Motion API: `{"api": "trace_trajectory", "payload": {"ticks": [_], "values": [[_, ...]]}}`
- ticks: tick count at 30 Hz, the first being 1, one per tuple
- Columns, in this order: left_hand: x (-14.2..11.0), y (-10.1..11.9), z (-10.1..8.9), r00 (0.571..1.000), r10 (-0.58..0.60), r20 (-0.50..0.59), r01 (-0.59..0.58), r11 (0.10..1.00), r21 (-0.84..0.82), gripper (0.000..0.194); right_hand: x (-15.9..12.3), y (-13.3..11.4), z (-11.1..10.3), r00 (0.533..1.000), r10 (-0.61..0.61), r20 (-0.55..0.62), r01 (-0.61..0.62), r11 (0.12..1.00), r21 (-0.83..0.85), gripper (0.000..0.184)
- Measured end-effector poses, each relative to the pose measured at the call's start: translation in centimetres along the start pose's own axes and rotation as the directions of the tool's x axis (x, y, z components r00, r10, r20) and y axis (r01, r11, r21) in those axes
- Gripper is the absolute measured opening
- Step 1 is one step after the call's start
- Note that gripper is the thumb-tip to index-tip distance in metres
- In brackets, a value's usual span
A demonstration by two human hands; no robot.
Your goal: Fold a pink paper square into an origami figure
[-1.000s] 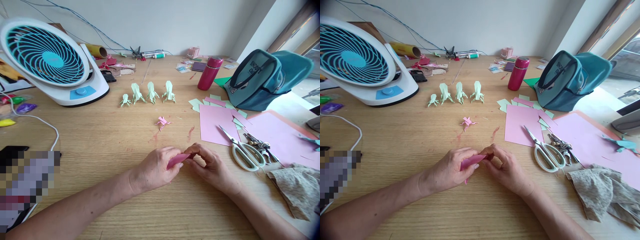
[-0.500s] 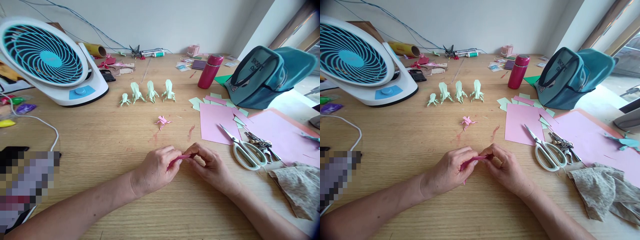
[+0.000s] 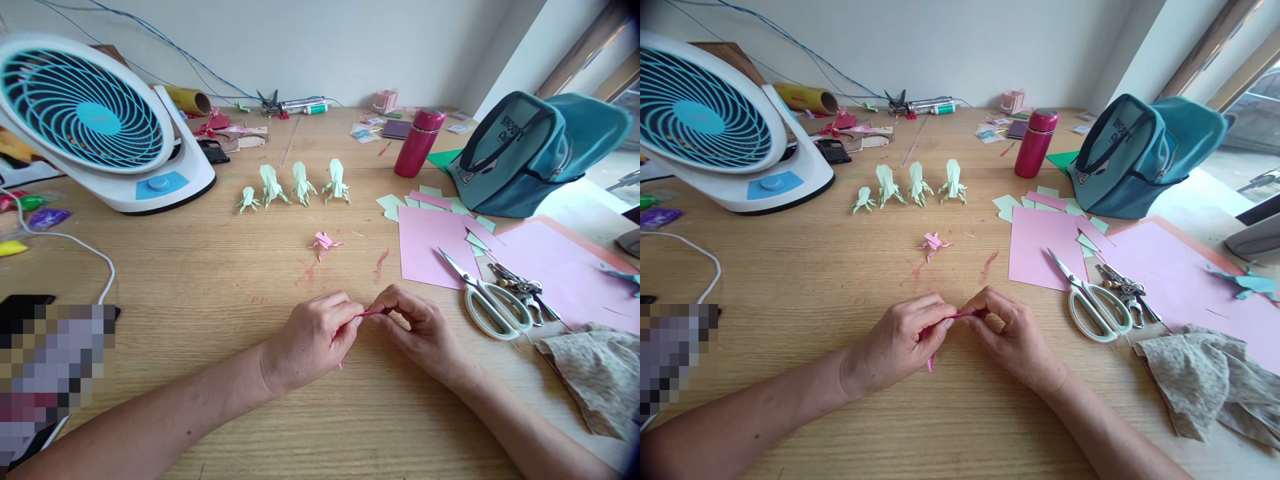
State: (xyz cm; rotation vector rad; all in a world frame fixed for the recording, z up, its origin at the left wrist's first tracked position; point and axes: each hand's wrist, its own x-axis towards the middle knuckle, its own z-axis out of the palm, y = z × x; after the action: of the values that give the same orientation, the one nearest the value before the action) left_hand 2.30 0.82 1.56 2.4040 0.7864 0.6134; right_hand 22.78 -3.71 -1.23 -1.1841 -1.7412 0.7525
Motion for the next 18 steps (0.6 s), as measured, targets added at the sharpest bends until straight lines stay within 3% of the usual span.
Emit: {"api": "trace_trajectory", "payload": {"ticks": [5, 11, 15, 18], "values": [[-0.01, -0.18, 0.15, 1.000, -0.021, 0.012, 0.022, 0.998, -0.056, 0.026, 0.00, 0.01, -0.15, 1.000, 0.029, -0.001, -0.029, 1.000, -0.003, 0.014], [0.43, -0.41, 0.09, 0.990, -0.132, 0.046, 0.138, 0.967, -0.215, 0.028, 0.07, -0.34, -0.45, 0.996, 0.079, -0.030, -0.078, 0.996, 0.039, 0.025], [0.61, -0.44, 0.10, 0.968, -0.224, 0.113, 0.249, 0.904, -0.347, 0.030, 0.13, -0.40, -0.21, 0.992, 0.123, 0.014, -0.123, 0.977, 0.172, 0.017], [0.56, -0.35, 0.21, 0.966, -0.225, 0.125, 0.255, 0.894, -0.369, 0.031, 0.13, -0.46, 0.15, 0.990, 0.138, 0.034, -0.142, 0.957, 0.252, 0.012]]}}
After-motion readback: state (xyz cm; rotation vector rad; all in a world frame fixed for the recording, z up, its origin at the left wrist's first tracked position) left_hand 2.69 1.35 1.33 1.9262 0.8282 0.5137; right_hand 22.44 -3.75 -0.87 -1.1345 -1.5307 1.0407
